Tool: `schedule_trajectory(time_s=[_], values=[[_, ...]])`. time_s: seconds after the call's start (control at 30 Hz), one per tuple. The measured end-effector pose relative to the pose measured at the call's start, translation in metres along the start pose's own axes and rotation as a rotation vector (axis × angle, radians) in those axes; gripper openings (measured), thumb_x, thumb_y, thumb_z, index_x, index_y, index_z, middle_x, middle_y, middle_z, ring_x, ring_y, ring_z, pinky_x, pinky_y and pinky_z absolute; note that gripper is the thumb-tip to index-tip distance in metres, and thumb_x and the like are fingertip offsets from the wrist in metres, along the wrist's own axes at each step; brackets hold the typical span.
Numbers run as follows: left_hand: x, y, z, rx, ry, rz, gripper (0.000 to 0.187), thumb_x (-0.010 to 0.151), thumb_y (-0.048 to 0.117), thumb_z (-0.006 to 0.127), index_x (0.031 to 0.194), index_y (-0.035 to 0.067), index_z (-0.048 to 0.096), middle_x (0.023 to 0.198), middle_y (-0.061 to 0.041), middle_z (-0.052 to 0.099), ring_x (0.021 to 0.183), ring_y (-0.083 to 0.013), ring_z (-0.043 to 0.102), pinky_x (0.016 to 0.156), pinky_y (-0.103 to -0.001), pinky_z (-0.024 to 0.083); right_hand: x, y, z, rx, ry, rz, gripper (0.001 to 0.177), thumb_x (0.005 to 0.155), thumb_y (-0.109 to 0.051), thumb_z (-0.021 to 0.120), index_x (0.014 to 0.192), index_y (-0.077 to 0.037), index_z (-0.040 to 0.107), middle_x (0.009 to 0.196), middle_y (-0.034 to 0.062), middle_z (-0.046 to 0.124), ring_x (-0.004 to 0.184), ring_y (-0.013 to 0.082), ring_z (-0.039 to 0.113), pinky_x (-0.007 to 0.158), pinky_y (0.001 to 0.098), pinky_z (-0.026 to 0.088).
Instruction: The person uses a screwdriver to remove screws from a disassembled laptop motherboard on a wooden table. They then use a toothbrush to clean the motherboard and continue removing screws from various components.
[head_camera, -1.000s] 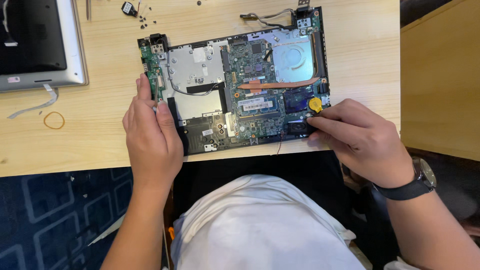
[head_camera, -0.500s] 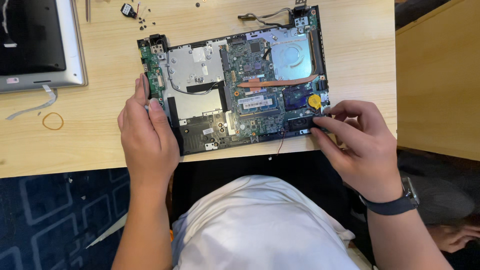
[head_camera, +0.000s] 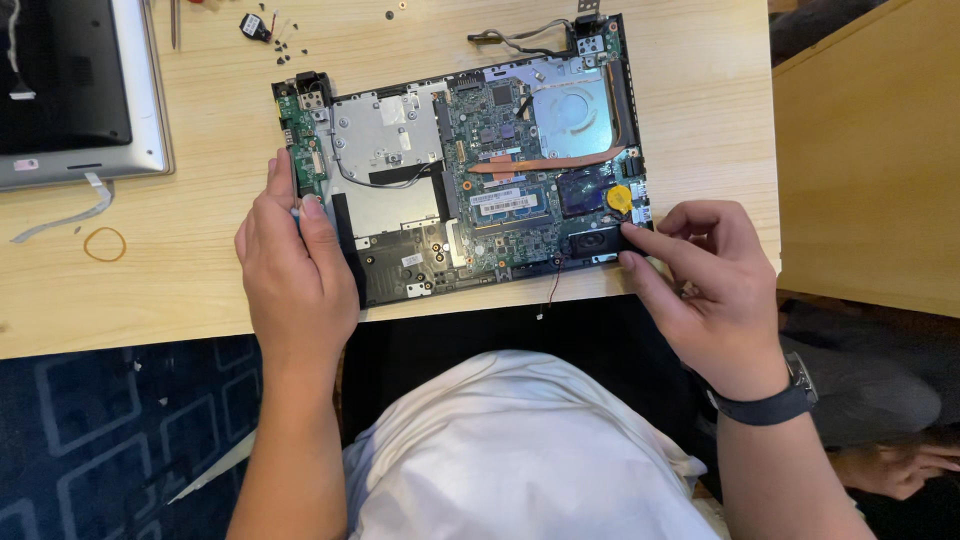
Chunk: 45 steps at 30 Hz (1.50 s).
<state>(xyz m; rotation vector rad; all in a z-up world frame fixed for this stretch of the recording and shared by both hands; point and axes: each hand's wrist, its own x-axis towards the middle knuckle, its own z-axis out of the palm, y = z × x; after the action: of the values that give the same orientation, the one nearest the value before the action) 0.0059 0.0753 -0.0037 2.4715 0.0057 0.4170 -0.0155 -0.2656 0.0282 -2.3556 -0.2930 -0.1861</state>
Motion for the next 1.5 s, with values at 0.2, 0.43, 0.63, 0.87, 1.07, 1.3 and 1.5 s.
schedule_trajectory(time_s=[0.2,0.43,0.63,0.87,1.07,1.3,1.5], values=[[-0.002,-0.003,0.003,0.025,0.016,0.027,0.039,0.117,0.010,0.042,0.150,-0.010,0.046,0.156,-0.026,0.055,0.142,-0.0433,0.056,0.118,-0.053,0.038,0.004,-0.005,0.002,0.001,-0.041,-0.001,0.016,0.100,-0.001,0.079,0.115,0.002,0.079,0.108,0.0121,0.058,0.098,0.0228,0.063,0.078,0.0308,0.052],[-0.001,-0.001,0.001,0.021,0.015,0.016,0.041,0.118,0.012,0.041,0.152,-0.010,0.045,0.154,-0.029,0.058,0.144,-0.0429,0.054,0.119,-0.053,0.037,0.013,0.001,-0.013,0.224,-0.099,0.269,0.020,0.100,0.001,0.069,0.120,-0.002,0.071,0.104,0.0078,0.071,0.096,0.0153,0.068,0.089,0.0263,0.055],[-0.001,-0.002,0.002,0.025,0.016,0.033,0.042,0.118,0.013,0.040,0.152,-0.011,0.045,0.153,-0.031,0.058,0.145,-0.0437,0.054,0.119,-0.054,0.037,0.019,-0.011,-0.009,0.244,-0.101,0.363,0.023,0.102,-0.005,0.071,0.124,-0.005,0.063,0.095,0.0027,0.061,0.083,0.0102,0.057,0.072,0.0229,0.048],[-0.001,-0.001,0.001,0.015,0.000,0.009,0.042,0.118,0.014,0.040,0.151,-0.010,0.046,0.155,-0.029,0.056,0.145,-0.0427,0.053,0.118,-0.053,0.036,0.030,-0.010,-0.010,0.167,-0.196,0.368,0.025,0.100,-0.003,0.073,0.122,-0.009,0.064,0.083,-0.0006,0.053,0.071,0.0092,0.048,0.064,0.0249,0.040],[0.000,0.002,-0.002,-0.018,-0.004,-0.007,0.027,0.118,0.016,0.038,0.124,-0.006,0.053,0.157,-0.028,0.054,0.146,-0.0428,0.052,0.117,-0.054,0.036,0.031,-0.010,-0.013,0.208,-0.199,0.421,0.024,0.098,-0.004,0.078,0.119,-0.010,0.066,0.082,-0.0008,0.056,0.072,0.0086,0.052,0.065,0.0229,0.041],[-0.008,0.003,-0.016,-0.259,0.192,0.023,0.033,0.118,0.022,0.041,0.114,-0.003,0.062,0.111,-0.017,0.065,0.101,-0.0288,0.064,0.093,-0.040,0.051,0.019,-0.004,-0.004,0.254,-0.018,0.330,0.017,0.108,0.001,0.071,0.125,-0.001,0.067,0.094,0.0047,0.064,0.083,0.0112,0.057,0.074,0.0244,0.049],[-0.030,-0.015,-0.006,-0.556,0.310,-0.070,0.024,0.115,0.025,0.046,0.111,0.002,0.053,0.080,-0.008,0.049,0.068,-0.0155,0.047,0.066,-0.029,0.042,0.000,0.007,0.013,0.129,0.149,0.085,0.010,0.114,0.005,0.067,0.123,0.008,0.068,0.098,0.0148,0.064,0.085,0.0200,0.059,0.073,0.0303,0.049]])
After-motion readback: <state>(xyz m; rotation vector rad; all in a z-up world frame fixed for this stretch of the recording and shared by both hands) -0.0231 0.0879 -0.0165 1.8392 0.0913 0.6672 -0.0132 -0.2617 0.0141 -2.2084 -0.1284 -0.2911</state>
